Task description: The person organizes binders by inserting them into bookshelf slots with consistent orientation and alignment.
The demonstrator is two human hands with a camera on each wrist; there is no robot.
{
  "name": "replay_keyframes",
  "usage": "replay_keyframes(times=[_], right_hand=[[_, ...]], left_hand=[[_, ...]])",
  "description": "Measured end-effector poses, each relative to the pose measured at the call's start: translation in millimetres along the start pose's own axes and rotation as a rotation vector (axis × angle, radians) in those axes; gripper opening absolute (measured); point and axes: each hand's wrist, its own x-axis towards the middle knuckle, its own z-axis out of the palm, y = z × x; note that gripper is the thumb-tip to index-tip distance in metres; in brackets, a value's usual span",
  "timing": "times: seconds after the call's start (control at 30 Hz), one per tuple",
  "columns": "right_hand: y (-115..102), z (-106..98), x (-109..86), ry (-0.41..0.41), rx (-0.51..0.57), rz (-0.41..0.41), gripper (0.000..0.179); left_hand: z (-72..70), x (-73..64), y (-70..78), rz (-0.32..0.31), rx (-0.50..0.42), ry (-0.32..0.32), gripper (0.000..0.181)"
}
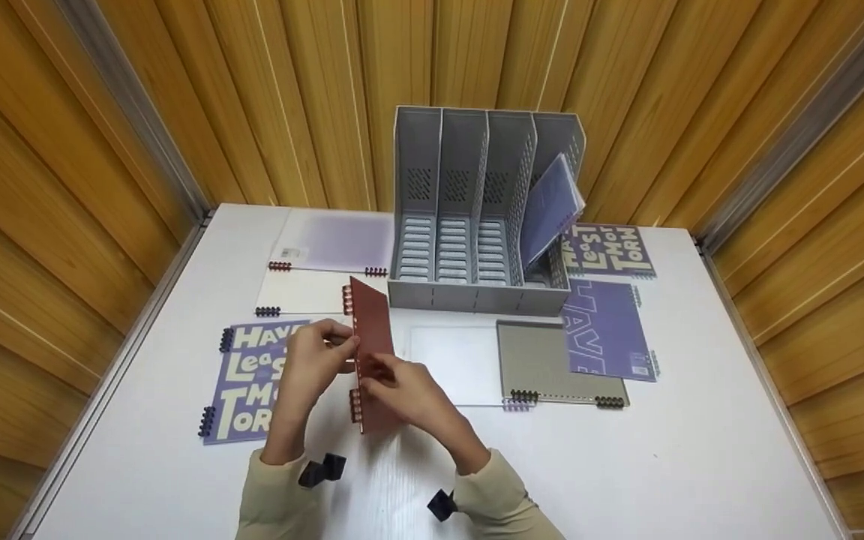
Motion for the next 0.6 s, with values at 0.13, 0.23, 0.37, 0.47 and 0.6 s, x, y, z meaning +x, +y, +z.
replay_keyframes(times=[0.13, 0.23, 0.37, 0.47, 0.6], right_hand=[[-3, -6, -3.5, -0.004, 0.069, -0.023, 0.045], [-4, -9, -5.6, -0.018, 0.116, -0.041, 0.047], [-6, -14, -7.8, -0.033, 0.145, -0.038, 0.056], [-8, -16, -8.5, -0.026, 0.164, -0.023, 0.06], [-10, -16, -9.7, 0.016, 0.176, -0.001, 0.058]], left_hand=[[2.9, -7.9, 12.0, 0.079, 0.108, 0.034, 0.004], [5.9, -14.3, 19.6, 0.138, 0.199, 0.066, 0.004], [13.2, -21.9, 25.9, 0.229, 0.304, 0.113, 0.003], [20.9, -26.4, 30.0, 0.304, 0.372, 0.158, 0.004], [30.6, -32.5, 34.7, 0.368, 0.429, 0.196, 0.007]])
